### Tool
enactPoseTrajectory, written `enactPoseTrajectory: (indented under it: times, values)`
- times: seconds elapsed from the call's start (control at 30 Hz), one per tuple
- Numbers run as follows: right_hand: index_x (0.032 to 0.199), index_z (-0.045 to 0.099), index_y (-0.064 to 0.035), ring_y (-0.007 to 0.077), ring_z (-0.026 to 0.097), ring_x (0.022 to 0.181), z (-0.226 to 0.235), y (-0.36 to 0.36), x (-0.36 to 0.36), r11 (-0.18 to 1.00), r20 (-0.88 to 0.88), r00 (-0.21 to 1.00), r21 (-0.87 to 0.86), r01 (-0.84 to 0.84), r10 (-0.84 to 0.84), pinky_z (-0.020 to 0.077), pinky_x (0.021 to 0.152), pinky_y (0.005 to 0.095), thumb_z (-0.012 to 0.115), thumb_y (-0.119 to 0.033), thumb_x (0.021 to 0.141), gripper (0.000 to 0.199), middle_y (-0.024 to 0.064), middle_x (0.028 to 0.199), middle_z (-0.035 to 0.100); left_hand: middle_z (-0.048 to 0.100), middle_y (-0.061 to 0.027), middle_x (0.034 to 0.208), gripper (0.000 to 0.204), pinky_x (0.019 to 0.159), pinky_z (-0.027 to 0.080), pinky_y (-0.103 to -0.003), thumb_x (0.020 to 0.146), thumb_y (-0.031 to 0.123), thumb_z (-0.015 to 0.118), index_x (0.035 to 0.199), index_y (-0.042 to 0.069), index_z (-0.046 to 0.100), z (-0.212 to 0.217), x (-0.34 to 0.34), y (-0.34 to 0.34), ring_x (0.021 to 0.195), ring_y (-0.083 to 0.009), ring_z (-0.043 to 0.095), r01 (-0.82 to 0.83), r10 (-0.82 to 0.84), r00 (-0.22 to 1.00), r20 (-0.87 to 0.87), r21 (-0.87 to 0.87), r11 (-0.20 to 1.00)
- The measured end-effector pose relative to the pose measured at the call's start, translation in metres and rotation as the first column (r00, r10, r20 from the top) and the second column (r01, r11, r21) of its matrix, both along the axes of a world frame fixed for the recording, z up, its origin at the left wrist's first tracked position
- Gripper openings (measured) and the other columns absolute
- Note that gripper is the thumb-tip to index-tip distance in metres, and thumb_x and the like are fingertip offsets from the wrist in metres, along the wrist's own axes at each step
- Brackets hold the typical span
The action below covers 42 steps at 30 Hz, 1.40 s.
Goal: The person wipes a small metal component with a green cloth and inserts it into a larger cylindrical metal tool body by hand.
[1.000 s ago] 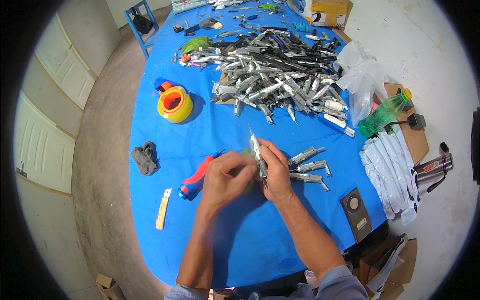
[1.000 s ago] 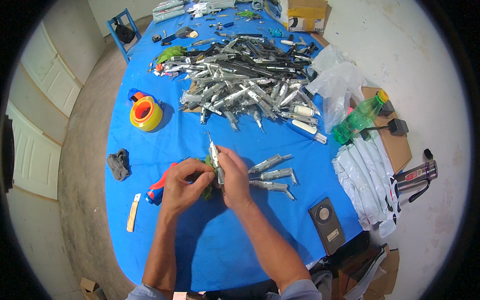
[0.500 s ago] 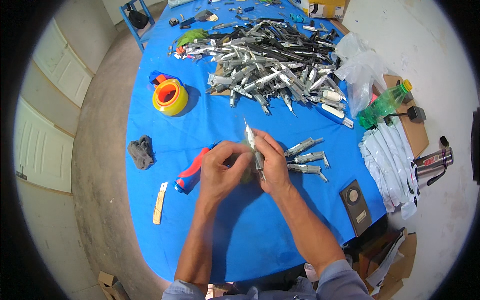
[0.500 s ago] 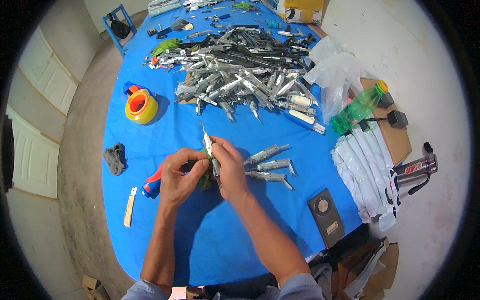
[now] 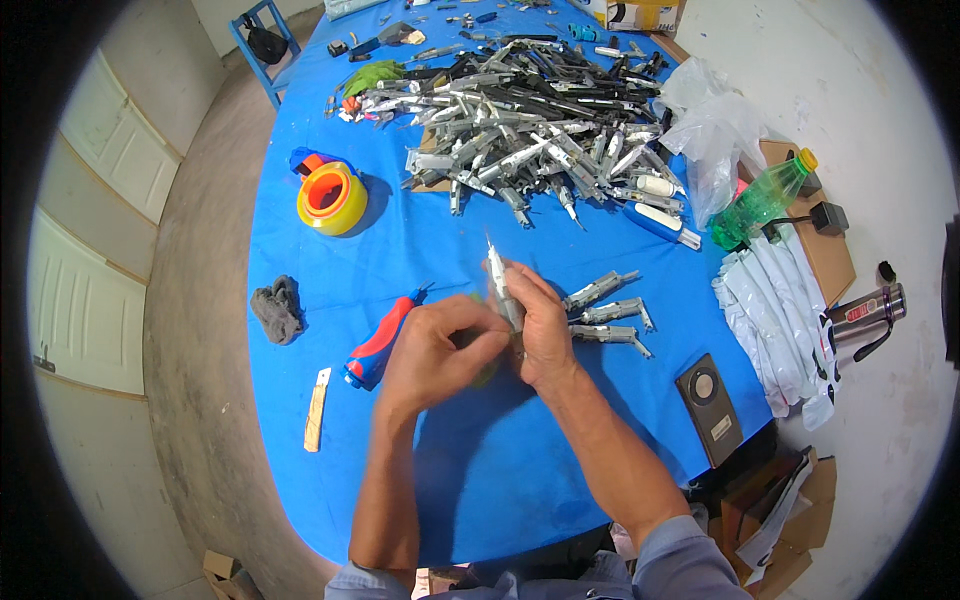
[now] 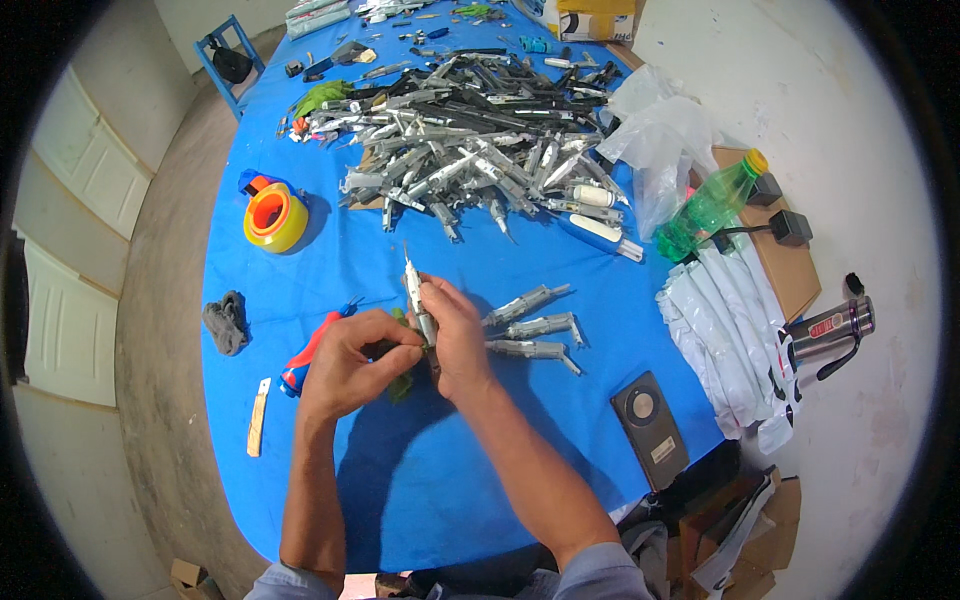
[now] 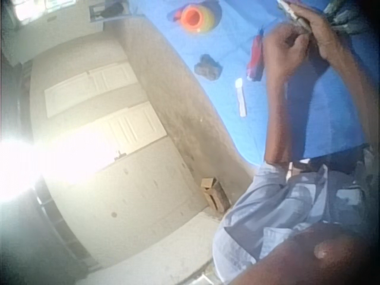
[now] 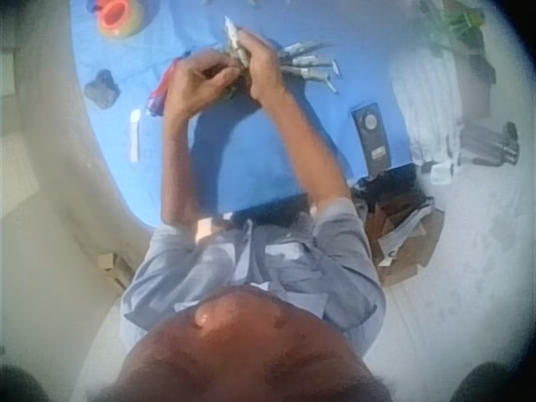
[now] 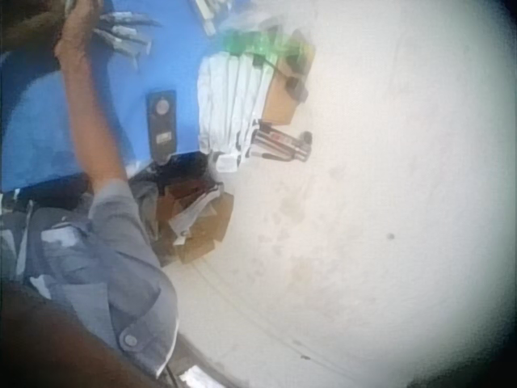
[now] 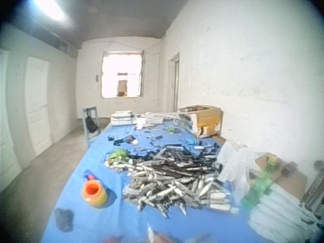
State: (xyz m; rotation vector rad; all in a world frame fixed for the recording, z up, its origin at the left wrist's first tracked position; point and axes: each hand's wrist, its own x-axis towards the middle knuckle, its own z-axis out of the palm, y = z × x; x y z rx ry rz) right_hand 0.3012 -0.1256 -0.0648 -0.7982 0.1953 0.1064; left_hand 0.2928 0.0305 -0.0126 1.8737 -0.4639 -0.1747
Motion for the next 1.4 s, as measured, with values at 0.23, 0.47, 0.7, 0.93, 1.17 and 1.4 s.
enactPoseTrajectory:
  times: [0.23,0.47,0.7,0.93,1.17,1.4]
  values:
    - [0.130,0.065,-0.0016,0.0069,0.061,0.085,-0.002,0.003,0.001,0.998,-0.013,1.000,0.058,0.004,-0.003,0.0507,0.074,0.0232,0.061,-0.022,0.108,0.030,-0.0001,0.100,0.067,0.072,-0.0041,0.088,0.012,0.071,0.051,-0.027,0.088,0.006,0.079,0.098,0.000,0.078,-0.014,0.004,0.001,0.079,-0.0098,0.065,-0.183,0.183,0.983,-0.014,-0.159,0.970]
    - [0.129,0.065,-0.0015,0.0076,0.061,0.084,0.004,0.004,-0.001,0.998,-0.023,0.999,0.051,0.043,-0.042,0.0522,0.074,0.0251,0.063,-0.022,0.108,0.030,0.0008,0.099,0.066,0.072,-0.0028,0.089,0.011,0.071,0.052,-0.027,0.088,0.006,0.081,0.096,-0.001,0.077,-0.011,0.001,-0.004,0.081,-0.0103,0.066,-0.083,0.086,0.996,0.027,-0.083,0.993]
    - [0.130,0.064,-0.0036,0.0100,0.063,0.085,-0.008,-0.002,0.002,1.000,0.007,1.000,0.027,0.016,-0.016,0.0534,0.075,0.0268,0.064,-0.022,0.106,0.030,0.0014,0.098,0.068,0.072,-0.0018,0.088,0.010,0.070,0.051,-0.024,0.089,0.005,0.080,0.097,0.000,0.077,0.003,0.000,0.002,0.081,-0.0081,0.065,0.012,-0.014,0.991,-0.135,-0.015,1.000]
    - [0.125,0.063,-0.0027,0.0091,0.063,0.087,0.003,0.005,0.000,0.997,0.001,0.998,0.053,0.055,-0.056,0.0525,0.074,0.0246,0.066,-0.021,0.106,0.027,0.0037,0.103,0.068,0.073,-0.0050,0.086,0.009,0.068,0.052,-0.026,0.089,0.005,0.077,0.096,0.000,0.079,-0.012,0.006,0.006,0.077,-0.0094,0.067,-0.185,0.179,0.983,-0.046,-0.175,0.967]
    - [0.120,0.062,-0.0025,0.0109,0.063,0.090,-0.001,0.002,0.000,0.998,0.025,0.999,0.050,0.043,-0.045,0.0539,0.079,0.0266,0.068,-0.018,0.104,0.023,0.0047,0.105,0.066,0.072,-0.0026,0.086,0.010,0.071,0.051,-0.025,0.088,0.006,0.081,0.095,0.000,0.078,-0.005,0.001,-0.005,0.079,-0.0091,0.065,-0.118,0.120,0.993,0.022,-0.055,0.991]
    - [0.118,0.061,-0.0042,0.0098,0.063,0.088,0.000,0.002,0.001,0.997,0.004,0.998,0.040,0.065,-0.065,0.0532,0.076,0.0251,0.069,-0.019,0.104,0.022,0.0041,0.102,0.066,0.072,-0.0015,0.083,0.010,0.067,0.052,-0.025,0.086,0.007,0.081,0.092,0.000,0.077,0.008,-0.004,-0.002,0.075,-0.0070,0.064,-0.013,0.018,0.993,-0.116,0.039,0.999]
